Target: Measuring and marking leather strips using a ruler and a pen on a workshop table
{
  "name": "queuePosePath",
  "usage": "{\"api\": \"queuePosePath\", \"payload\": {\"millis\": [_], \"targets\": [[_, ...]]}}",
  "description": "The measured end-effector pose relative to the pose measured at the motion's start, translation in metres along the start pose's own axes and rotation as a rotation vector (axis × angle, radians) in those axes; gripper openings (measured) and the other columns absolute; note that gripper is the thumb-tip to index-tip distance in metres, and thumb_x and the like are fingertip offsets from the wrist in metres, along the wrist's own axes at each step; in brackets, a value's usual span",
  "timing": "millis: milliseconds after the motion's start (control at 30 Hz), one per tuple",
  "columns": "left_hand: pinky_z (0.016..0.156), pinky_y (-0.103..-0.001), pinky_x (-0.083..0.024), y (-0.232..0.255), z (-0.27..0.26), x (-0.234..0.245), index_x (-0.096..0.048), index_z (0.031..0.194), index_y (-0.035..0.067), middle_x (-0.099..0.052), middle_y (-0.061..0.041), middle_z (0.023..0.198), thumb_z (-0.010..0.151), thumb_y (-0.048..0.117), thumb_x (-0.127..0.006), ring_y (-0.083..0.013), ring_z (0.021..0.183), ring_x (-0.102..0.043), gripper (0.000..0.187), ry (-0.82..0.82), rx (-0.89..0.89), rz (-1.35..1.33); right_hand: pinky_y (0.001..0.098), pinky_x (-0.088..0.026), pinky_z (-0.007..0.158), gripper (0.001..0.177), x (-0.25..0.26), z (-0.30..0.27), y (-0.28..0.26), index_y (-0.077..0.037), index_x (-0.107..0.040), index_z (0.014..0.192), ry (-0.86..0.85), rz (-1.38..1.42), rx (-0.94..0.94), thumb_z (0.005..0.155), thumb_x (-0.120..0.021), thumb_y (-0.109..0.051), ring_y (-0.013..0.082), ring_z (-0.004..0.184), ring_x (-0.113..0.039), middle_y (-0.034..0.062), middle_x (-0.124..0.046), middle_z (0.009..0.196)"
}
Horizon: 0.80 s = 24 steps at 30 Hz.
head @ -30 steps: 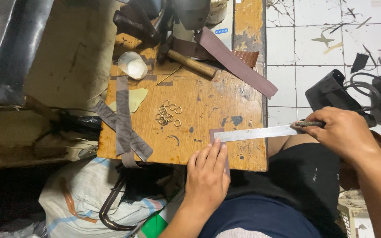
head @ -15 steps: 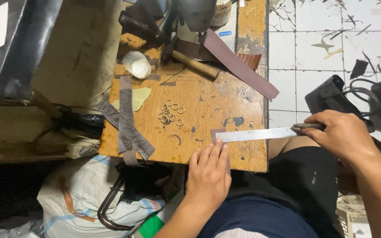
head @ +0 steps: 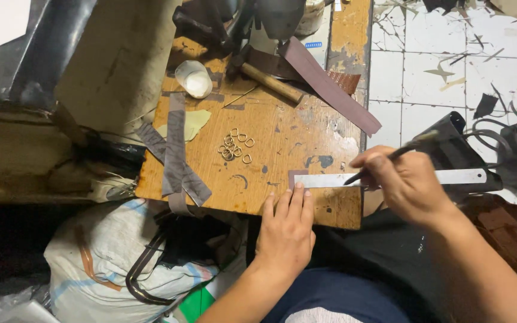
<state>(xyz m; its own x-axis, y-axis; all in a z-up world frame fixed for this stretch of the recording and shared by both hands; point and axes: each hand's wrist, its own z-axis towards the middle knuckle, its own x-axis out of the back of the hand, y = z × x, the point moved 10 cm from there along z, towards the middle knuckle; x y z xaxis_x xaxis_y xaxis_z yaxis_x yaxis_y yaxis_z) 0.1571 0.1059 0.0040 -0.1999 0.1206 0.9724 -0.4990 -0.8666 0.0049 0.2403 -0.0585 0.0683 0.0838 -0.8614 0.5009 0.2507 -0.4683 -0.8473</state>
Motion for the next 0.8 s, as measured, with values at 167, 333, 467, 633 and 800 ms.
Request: {"api": "queuePosePath", "payload": {"millis": [167,333,467,633,800], "targets": [[0.113,-0.055,-0.034,0.0,0.001,-0.001,-0.056,0.144,0.005,-0.054,-0.017,0.15,0.075,0.036,-0.07,-0.0312,0.131,-0.051,0.077,-0.016,0.025,0.02,0.0287,-0.054,0.085,0.021,-0.074,0.021,-0.004,-0.01,-0.075,0.106,-0.242,-0.001,0.014,0.095,-0.068,-0.026,0.0148,0.093,-0.073,0.0035,-0.078,0.101],[0.114,-0.055,-0.034,0.003,0.003,0.005,-0.062,0.134,-0.001,-0.053,-0.025,0.149,0.07,0.034,-0.072,-0.0385,0.131,-0.049,0.074,0.002,0.005,-0.006,0.0334,-0.052,0.08,0.026,-0.114,0.027,0.002,-0.012,-0.07,0.101,-0.407,-0.14,-0.054,0.101,-0.054,-0.033,0.021,0.085,-0.072,0.0037,-0.076,0.09],[0.114,-0.058,-0.034,0.004,0.003,-0.001,-0.072,0.113,0.006,-0.06,-0.021,0.136,0.071,0.033,-0.072,-0.0384,0.126,-0.051,0.05,-0.025,0.012,-0.018,0.0388,-0.05,0.075,0.026,-0.119,0.032,-0.006,-0.012,-0.069,0.092,-0.401,-0.186,0.024,0.101,-0.054,-0.031,0.027,0.081,-0.069,0.0073,-0.074,0.085],[0.114,-0.06,-0.035,0.005,0.001,0.002,-0.072,0.115,0.003,-0.059,-0.024,0.139,0.071,0.029,-0.073,-0.0419,0.131,-0.051,0.052,0.022,0.002,-0.052,0.0415,-0.051,0.074,0.019,-0.122,0.032,-0.007,-0.011,-0.068,0.096,-0.378,-0.241,0.121,0.1,-0.058,-0.027,0.0309,0.081,-0.069,0.0086,-0.073,0.087],[0.114,-0.059,-0.035,0.004,0.0,0.003,-0.067,0.123,0.002,-0.058,-0.023,0.141,0.072,0.029,-0.072,-0.0402,0.129,-0.052,0.058,0.027,0.012,-0.052,0.0415,-0.05,0.076,0.022,-0.124,0.032,0.008,-0.01,-0.068,0.097,-0.337,-0.271,0.066,0.099,-0.058,-0.03,0.031,0.084,-0.068,0.0086,-0.074,0.091]]}}
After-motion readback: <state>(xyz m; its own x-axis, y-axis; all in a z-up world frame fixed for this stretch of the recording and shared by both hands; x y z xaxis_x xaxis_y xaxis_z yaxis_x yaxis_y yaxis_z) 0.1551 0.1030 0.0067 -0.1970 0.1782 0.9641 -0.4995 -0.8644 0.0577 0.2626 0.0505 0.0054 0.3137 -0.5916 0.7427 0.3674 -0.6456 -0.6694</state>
